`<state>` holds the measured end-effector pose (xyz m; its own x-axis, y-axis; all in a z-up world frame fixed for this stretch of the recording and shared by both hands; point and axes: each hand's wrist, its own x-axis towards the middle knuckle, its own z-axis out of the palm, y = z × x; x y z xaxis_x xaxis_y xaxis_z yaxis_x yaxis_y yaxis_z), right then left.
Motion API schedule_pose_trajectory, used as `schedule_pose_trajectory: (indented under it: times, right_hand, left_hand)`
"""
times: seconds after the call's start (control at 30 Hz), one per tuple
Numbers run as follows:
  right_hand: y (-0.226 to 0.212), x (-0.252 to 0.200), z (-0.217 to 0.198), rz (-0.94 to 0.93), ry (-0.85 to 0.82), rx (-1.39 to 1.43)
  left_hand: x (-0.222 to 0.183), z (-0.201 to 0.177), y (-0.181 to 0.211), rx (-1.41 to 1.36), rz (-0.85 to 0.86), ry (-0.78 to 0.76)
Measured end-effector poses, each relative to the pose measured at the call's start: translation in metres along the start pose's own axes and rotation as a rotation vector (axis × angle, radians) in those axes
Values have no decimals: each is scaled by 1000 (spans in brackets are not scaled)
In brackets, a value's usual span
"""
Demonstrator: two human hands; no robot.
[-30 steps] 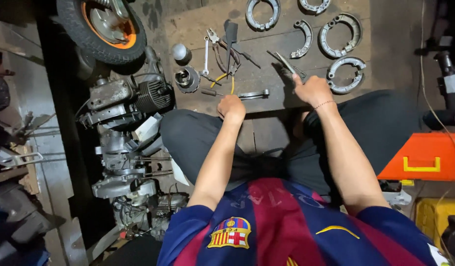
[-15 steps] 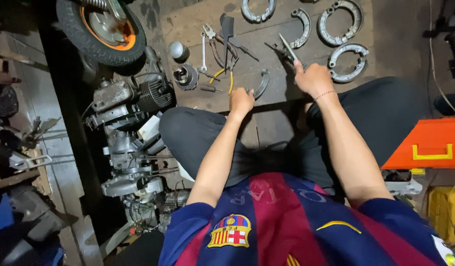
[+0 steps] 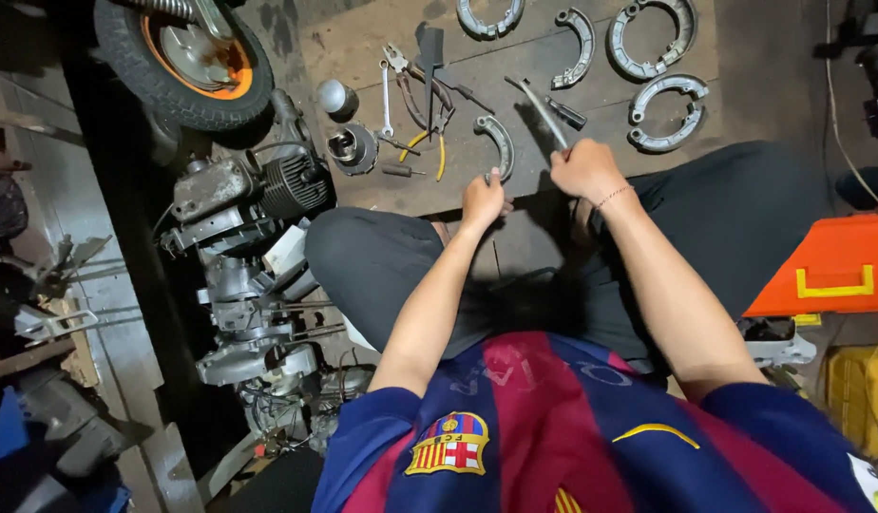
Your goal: Cleaning and inspecting motorcycle drum brake shoes using a wire brush and a small tool to remove debris.
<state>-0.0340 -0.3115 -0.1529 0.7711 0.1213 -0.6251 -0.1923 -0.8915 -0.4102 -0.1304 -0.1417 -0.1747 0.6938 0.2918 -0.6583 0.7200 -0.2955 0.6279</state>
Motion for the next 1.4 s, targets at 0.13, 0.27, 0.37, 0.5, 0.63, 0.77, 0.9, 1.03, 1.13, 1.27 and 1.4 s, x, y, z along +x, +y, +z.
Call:
schedule_pose_trajectory:
  times: [0.13, 0.27, 0.37, 0.5, 0.63, 0.77, 0.9, 1.03, 1.13, 1.27, 1.4]
  right_hand:
    - [1, -24, 10, -11, -82, -9]
    - [-3, -44, 7, 49, -166, -91]
    - [5, -42, 15, 77, -131, -92]
    - [-4, -48, 11, 62, -56, -6]
    - [-30, -70, -9, 11, 7, 58]
    - [-36, -71, -9, -100, 60, 104]
    - [-44, -83, -16, -124, 57, 5]
    - [-48, -89, -17, -126, 17, 52]
    - [-61, -102, -24, -212, -37, 86]
    - [-49, -90, -2, -234, -17, -70]
    - [-49, -94, 3, -211, -44, -185]
  left_hand:
    - [8, 5, -14, -7, 40, -50]
    - [19, 7, -18, 199, 114, 12]
    - [21, 10, -20, 254, 95, 17]
    - [19, 9, -15, 194, 64, 49]
    - [13, 3, -1, 145, 92, 104]
    - [23, 3, -6, 137, 123, 205]
    - [42, 10, -24, 152, 136, 236]
    - [41, 10, -25, 176, 115, 216]
    - [41, 10, -25, 156, 95, 200]
    - [42, 12, -26, 266, 146, 189]
    - [31, 5, -18, 351, 146, 164]
